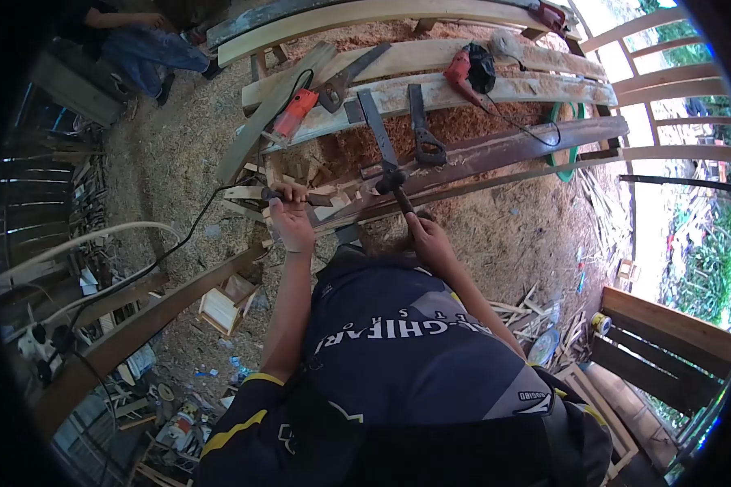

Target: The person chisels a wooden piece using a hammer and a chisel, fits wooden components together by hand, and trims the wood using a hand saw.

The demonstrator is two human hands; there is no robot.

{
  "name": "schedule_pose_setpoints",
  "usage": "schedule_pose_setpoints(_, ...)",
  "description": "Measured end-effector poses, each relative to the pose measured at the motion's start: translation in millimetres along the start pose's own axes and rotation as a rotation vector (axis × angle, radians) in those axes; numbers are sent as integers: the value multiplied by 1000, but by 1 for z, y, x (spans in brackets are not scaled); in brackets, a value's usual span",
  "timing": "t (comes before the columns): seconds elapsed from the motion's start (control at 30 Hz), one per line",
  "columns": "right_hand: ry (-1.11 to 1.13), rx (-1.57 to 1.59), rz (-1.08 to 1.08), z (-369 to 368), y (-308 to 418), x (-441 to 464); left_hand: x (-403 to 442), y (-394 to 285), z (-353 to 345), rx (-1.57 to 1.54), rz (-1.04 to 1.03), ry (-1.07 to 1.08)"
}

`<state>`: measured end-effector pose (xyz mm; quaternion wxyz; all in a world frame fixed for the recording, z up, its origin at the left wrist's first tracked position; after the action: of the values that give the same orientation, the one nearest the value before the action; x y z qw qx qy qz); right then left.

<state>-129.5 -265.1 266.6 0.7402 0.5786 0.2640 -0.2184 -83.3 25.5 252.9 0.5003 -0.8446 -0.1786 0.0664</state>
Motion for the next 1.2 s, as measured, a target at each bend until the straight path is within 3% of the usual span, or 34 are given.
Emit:
schedule_pose_setpoints(0.53, 28, -43, -82, 21, -32, 12, -11, 32, -36, 314, -42, 59)
schedule_pose_setpoints(1.2, 85, -86, -88, 42, -36, 18, -29, 49, -31, 289, -54, -63)
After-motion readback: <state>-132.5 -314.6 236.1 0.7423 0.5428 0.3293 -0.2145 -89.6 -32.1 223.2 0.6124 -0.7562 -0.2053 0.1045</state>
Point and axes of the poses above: each hand's wrist, its own x-axis towards the middle knuckle, its own z-axis out of the back of the hand, y = z × x, the point moved 1 cm from there along x, towards the middle knuckle, and after that the axes turned 9 degrees about x, right-handed, at the moved point
